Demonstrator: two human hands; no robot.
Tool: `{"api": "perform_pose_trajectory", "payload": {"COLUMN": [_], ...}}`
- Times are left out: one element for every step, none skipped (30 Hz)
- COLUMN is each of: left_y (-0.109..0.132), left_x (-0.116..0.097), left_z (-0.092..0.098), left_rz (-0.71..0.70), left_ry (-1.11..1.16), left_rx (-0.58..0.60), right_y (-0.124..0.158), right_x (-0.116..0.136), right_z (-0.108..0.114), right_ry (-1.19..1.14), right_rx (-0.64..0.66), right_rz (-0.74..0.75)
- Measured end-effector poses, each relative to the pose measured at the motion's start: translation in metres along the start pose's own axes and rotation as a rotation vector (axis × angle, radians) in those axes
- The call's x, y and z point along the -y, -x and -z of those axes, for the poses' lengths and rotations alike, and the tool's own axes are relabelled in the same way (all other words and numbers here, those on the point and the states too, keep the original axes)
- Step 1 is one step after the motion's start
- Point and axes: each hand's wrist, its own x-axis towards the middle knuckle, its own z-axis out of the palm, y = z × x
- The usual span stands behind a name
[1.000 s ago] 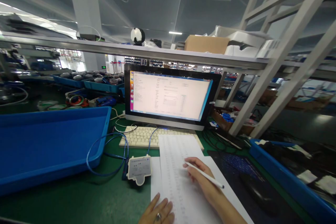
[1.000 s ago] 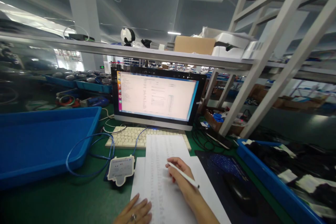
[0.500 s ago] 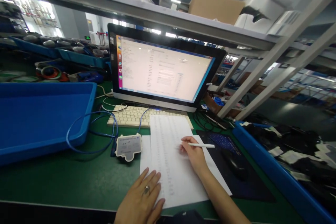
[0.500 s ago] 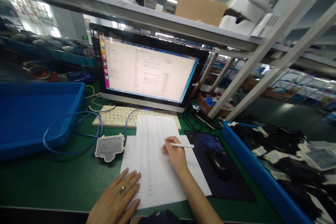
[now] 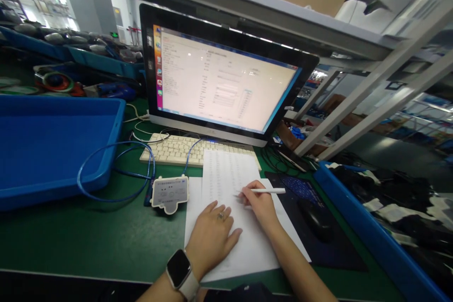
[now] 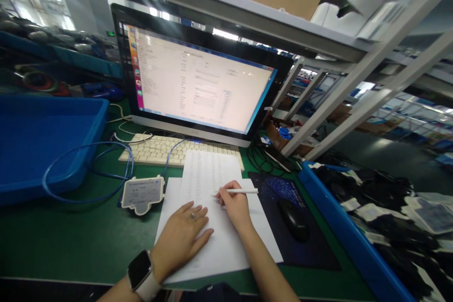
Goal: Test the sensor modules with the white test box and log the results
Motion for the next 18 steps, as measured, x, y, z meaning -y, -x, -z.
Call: {"api": "perform_pose_trajectory", "payload": {"left_y": [0.000, 0.000, -0.001, -0.001, -0.001, 0.000, 0.000, 0.000, 0.001, 0.001, 0.002, 0.002, 0.002, 0.002, 0.002, 0.001, 0.000, 0.000], "left_x": [0.000, 0.000, 0.000, 0.000, -0.001, -0.001, -0.002, -0.002, -0.002, -0.003, -0.003, -0.003, -0.003, -0.003, -0.003, -0.002, -0.002, -0.002], "left_z": [0.001, 0.003, 0.005, 0.006, 0.007, 0.007, 0.007, 0.006, 0.005, 0.005, 0.004, 0.004, 0.004, 0.005, 0.005, 0.006, 0.007, 0.008], "left_rz": [-0.003, -0.003, -0.006, -0.008, -0.013, -0.019, -0.023, -0.026, -0.027, -0.027, -0.028, -0.027, -0.027, -0.027, -0.026, -0.025, -0.023, -0.022], "left_ry": [0.014, 0.020, 0.018, 0.011, 0.004, -0.001, -0.005, -0.008, -0.010, -0.011, -0.013, -0.014, -0.015, -0.016, -0.015, -0.013, -0.008, -0.001], "left_rx": [0.015, 0.024, 0.031, 0.033, 0.034, 0.034, 0.032, 0.031, 0.030, 0.028, 0.031, 0.034, 0.040, 0.047, 0.058, 0.071, 0.086, 0.099], "right_y": [0.002, 0.004, 0.007, 0.010, 0.013, 0.016, 0.019, 0.020, 0.020, 0.019, 0.017, 0.015, 0.012, 0.009, 0.007, 0.005, 0.004, 0.004], "right_x": [0.001, 0.001, 0.000, 0.000, -0.001, 0.000, 0.001, 0.002, 0.005, 0.008, 0.012, 0.015, 0.018, 0.020, 0.022, 0.022, 0.022, 0.021], "right_z": [0.000, 0.001, 0.001, 0.001, 0.000, 0.000, 0.000, 0.001, 0.002, 0.004, 0.006, 0.009, 0.012, 0.015, 0.017, 0.019, 0.020, 0.020], "right_ry": [0.022, 0.046, 0.071, 0.096, 0.120, 0.140, 0.157, 0.170, 0.179, 0.186, 0.185, 0.177, 0.165, 0.152, 0.142, 0.139, 0.146, 0.162], "right_rx": [-0.001, -0.009, -0.022, -0.039, -0.058, -0.076, -0.093, -0.108, -0.122, -0.135, -0.153, -0.173, -0.194, -0.212, -0.224, -0.227, -0.220, -0.204], "right_rz": [0.006, 0.014, 0.023, 0.035, 0.048, 0.063, 0.077, 0.090, 0.101, 0.110, 0.116, 0.119, 0.120, 0.120, 0.120, 0.120, 0.120, 0.121]}}
